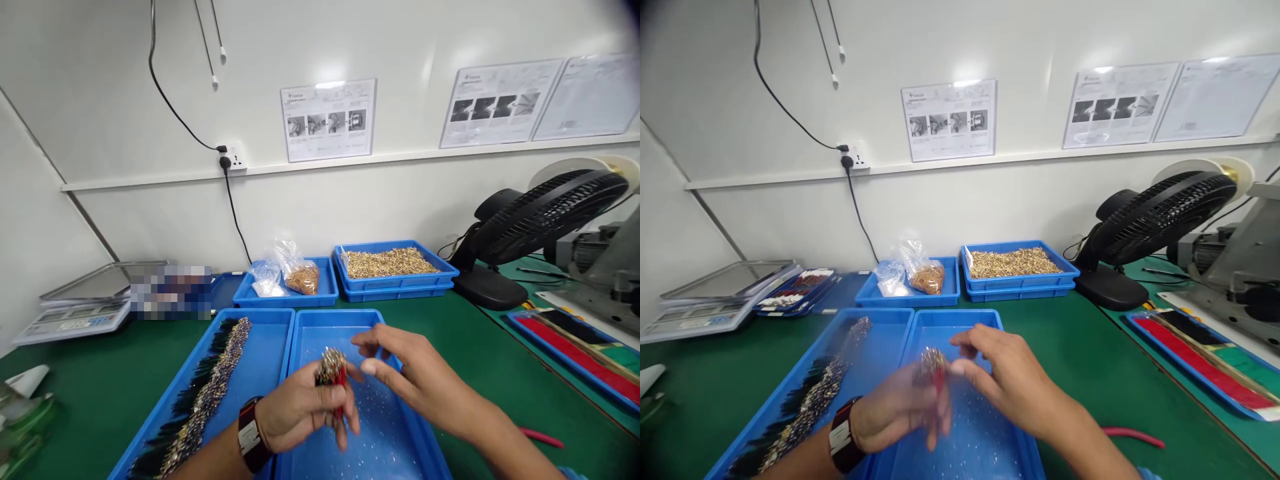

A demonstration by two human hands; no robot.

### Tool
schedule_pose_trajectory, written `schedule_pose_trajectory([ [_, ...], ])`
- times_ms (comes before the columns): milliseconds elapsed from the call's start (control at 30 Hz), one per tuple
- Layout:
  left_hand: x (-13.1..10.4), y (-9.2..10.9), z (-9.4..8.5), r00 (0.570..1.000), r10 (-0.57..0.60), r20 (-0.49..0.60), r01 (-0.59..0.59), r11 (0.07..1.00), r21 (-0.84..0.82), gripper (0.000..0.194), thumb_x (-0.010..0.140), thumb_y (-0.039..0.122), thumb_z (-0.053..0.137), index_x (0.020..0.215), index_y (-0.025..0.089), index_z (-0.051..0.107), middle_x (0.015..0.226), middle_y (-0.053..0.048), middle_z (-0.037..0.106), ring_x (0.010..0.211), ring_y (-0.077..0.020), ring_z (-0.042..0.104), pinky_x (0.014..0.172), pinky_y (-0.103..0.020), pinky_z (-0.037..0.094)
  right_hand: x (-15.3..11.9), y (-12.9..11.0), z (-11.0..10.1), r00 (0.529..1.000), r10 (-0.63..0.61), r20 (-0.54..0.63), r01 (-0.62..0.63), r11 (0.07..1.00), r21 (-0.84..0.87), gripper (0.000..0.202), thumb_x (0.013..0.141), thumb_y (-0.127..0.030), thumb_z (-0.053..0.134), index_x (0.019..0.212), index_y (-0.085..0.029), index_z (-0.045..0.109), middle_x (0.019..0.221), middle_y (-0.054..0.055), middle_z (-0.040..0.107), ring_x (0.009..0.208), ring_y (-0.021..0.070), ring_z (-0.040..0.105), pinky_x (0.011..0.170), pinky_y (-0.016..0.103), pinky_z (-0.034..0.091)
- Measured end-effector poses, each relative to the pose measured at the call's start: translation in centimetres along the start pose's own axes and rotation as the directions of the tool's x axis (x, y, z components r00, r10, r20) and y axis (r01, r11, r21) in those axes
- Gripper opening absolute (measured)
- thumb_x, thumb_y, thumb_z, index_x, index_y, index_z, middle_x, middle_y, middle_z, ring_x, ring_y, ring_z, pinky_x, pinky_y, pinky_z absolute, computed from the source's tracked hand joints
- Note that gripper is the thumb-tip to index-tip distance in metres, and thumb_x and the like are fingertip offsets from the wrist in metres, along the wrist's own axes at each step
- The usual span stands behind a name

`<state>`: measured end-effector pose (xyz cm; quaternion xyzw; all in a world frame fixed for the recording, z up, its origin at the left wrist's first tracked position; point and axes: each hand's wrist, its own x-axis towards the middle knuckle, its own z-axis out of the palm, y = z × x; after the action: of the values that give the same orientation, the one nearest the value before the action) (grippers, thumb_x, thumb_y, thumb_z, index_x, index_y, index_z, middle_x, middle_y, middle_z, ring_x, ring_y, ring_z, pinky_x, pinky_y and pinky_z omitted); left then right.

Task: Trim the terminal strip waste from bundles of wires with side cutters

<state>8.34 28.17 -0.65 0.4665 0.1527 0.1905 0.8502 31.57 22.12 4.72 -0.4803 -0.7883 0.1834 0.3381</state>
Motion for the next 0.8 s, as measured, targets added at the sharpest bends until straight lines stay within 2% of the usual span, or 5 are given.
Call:
schedule_pose_trajectory([
  [200,-0.6,-2.2,0.4,0.992,-0.062,0.111,0.018,0.934,0.357,0.041,0.076,0.053,0.094,0.080,0.018,0.073,0.080,-0.002,0.064,0.090,-0.0198,0.061,0.086,-0.030,0.051,0.1,-2.9,4.4,0.961,-0.276,0.015,0.273,0.955,0.118,0.069,0.098,-0.086,0.041,0.102,-0.024,0.070,0.099,0.004,0.068,0.091,0.0190,0.064,0.076,0.031,0.048],
  [367,-0.5,-2.9,0.8,0.982,-0.134,0.135,0.097,0.963,0.253,0.046,0.069,0.059,0.092,0.071,0.017,0.074,0.075,-0.001,0.065,0.077,-0.0184,0.059,0.080,-0.031,0.050,-0.7,-2.0,7.3,0.992,-0.121,0.025,0.123,0.986,-0.113,0.048,0.115,-0.051,0.037,0.081,-0.022,0.055,0.076,0.001,0.061,0.067,0.0161,0.056,0.062,0.031,0.038],
  [500,-0.4,-2.1,1.3,0.992,-0.021,0.123,-0.040,0.881,0.471,0.035,0.084,0.054,0.084,0.075,0.020,0.079,0.076,-0.003,0.073,0.089,-0.0231,0.068,0.097,-0.036,0.052,-0.5,-1.7,7.1,0.991,-0.127,0.036,0.132,0.958,-0.254,0.033,0.114,-0.035,0.041,0.098,-0.021,0.066,0.087,0.005,0.069,0.075,0.0204,0.064,0.064,0.033,0.046],
  [600,-0.2,-1.6,1.4,0.996,-0.030,0.086,-0.007,0.913,0.407,0.045,0.089,0.060,0.077,0.075,0.017,0.077,0.074,-0.006,0.072,0.079,-0.0214,0.069,0.079,-0.033,0.059,-0.2,-1.9,4.8,0.986,-0.126,0.110,0.142,0.979,-0.149,0.035,0.109,-0.048,0.058,0.129,-0.021,0.068,0.116,0.011,0.074,0.102,0.0271,0.071,0.086,0.039,0.059],
  [800,0.0,-0.6,1.1,0.992,-0.121,-0.030,0.121,0.993,-0.008,0.046,0.071,0.042,0.095,0.099,0.013,0.073,0.074,-0.007,0.071,0.066,-0.0196,0.071,0.046,-0.021,0.055,-0.3,-0.7,3.7,0.983,-0.145,-0.113,0.155,0.984,0.091,0.068,0.113,-0.036,0.047,0.174,-0.034,0.017,0.172,0.011,0.039,0.156,0.0308,0.041,0.126,0.057,0.038],
])
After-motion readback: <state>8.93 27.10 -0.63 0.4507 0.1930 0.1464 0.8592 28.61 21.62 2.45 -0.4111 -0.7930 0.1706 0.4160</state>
